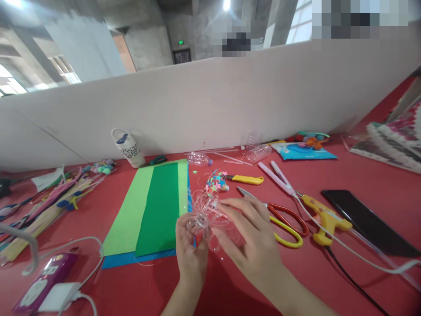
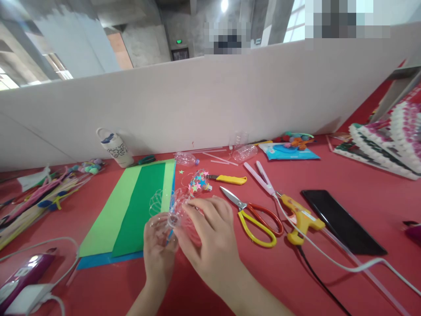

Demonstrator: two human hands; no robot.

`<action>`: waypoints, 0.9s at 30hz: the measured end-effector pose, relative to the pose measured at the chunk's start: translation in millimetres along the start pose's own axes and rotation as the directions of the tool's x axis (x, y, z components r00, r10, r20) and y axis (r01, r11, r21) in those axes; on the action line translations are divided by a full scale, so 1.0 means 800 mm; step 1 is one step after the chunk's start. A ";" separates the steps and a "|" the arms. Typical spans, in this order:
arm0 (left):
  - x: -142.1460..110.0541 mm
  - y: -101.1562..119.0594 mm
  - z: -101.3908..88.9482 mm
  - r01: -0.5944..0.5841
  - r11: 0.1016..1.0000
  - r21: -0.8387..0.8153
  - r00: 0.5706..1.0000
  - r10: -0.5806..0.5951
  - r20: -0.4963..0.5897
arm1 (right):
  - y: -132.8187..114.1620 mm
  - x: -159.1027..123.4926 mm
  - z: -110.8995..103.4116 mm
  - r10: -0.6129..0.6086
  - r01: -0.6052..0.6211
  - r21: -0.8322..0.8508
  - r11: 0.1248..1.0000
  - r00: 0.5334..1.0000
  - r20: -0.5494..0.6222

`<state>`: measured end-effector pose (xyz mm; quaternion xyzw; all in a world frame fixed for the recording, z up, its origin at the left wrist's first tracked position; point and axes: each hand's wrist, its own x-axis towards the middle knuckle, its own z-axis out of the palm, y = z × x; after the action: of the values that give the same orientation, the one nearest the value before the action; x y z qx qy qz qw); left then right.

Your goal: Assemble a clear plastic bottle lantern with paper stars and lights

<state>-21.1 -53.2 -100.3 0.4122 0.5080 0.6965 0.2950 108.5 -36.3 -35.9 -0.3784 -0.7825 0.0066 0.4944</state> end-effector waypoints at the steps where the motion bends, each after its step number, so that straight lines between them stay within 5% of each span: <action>1: 0.000 0.000 0.000 0.000 1.000 -0.006 1.000 0.000 0.009 | -0.001 0.000 0.001 0.007 -0.007 0.024 1.000 1.000 0.015; 27: -0.009 0.000 0.002 -0.008 0.997 0.081 0.998 0.003 0.058 | 0.002 -0.002 0.011 -0.169 0.166 -0.040 0.985 0.982 -0.080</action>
<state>-16.2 -58.1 -101.8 0.4453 0.5259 0.6638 0.2909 103.2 -33.1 -42.1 -0.3193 -0.7903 -0.0637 0.5190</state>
